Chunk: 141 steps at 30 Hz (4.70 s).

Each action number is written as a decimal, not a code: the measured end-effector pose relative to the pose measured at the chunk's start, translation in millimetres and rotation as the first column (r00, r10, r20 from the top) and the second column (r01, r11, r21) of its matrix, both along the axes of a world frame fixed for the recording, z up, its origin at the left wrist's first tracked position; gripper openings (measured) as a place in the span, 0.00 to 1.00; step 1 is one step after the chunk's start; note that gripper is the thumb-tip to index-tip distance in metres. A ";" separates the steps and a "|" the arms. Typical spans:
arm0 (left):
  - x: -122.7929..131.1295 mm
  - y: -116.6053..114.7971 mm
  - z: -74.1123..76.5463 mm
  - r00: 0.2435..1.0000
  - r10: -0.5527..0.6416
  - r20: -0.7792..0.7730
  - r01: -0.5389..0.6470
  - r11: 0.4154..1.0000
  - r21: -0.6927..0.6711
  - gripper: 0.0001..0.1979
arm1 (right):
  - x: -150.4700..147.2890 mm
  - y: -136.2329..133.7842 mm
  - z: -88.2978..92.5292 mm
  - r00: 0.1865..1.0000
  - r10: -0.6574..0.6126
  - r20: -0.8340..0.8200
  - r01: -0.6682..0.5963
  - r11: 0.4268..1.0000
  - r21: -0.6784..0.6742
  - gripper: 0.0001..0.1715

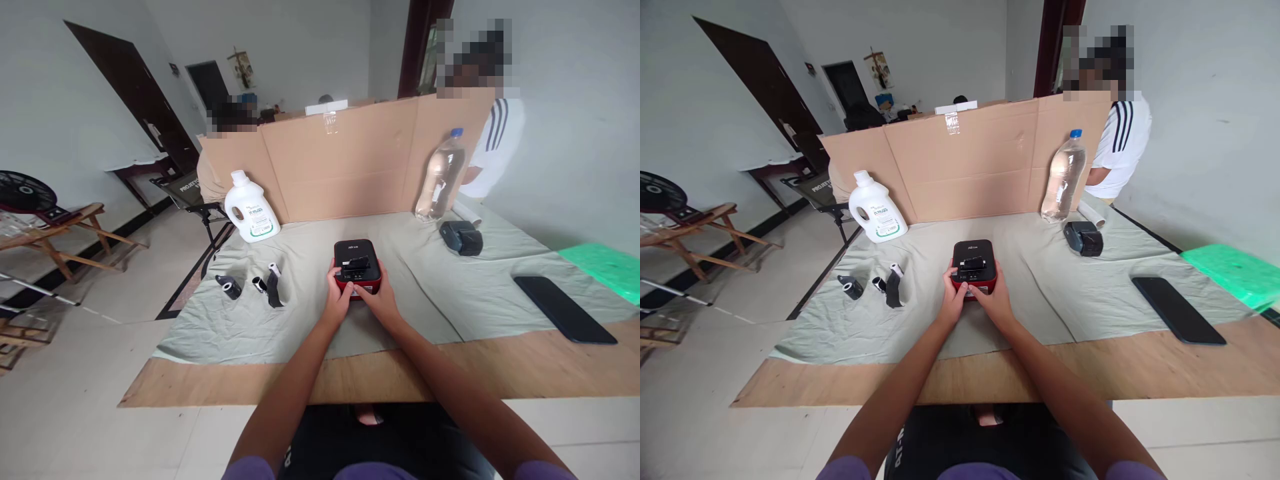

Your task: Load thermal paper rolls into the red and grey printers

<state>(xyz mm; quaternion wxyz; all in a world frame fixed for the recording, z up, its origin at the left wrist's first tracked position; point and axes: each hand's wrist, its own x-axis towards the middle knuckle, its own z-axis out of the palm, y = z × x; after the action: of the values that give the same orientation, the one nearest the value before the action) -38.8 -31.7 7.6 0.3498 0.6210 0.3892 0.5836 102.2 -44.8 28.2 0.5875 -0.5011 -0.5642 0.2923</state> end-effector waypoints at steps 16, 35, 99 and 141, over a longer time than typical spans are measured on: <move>-1.1 3.0 0.9 0.992 0.026 0.124 -0.026 1.000 0.000 0.13 | 1.0 2.8 -3.9 1.000 -0.010 0.029 0.010 1.000 -0.008 0.58; -4.2 13.1 -1.1 0.976 -0.011 0.217 0.020 0.999 -0.041 0.08 | 8.2 6.5 -1.1 0.997 -0.010 0.079 0.009 1.000 0.010 0.50; 3.9 31.2 3.7 0.890 0.164 0.425 -0.077 0.974 -0.215 0.19 | 22.6 8.0 -0.3 0.970 0.026 0.242 -0.028 1.000 0.007 0.60; 0.1 27.8 16.4 0.926 0.168 0.337 -0.116 0.979 -0.170 0.19 | -27.3 133.5 112.7 0.058 0.638 0.768 -0.130 0.768 -0.628 0.15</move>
<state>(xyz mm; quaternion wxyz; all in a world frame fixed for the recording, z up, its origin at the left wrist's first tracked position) -38.7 -3.9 24.0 0.4147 0.4500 0.4067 0.6783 74.9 88.7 140.9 -0.1258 -0.4974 -0.8425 0.1643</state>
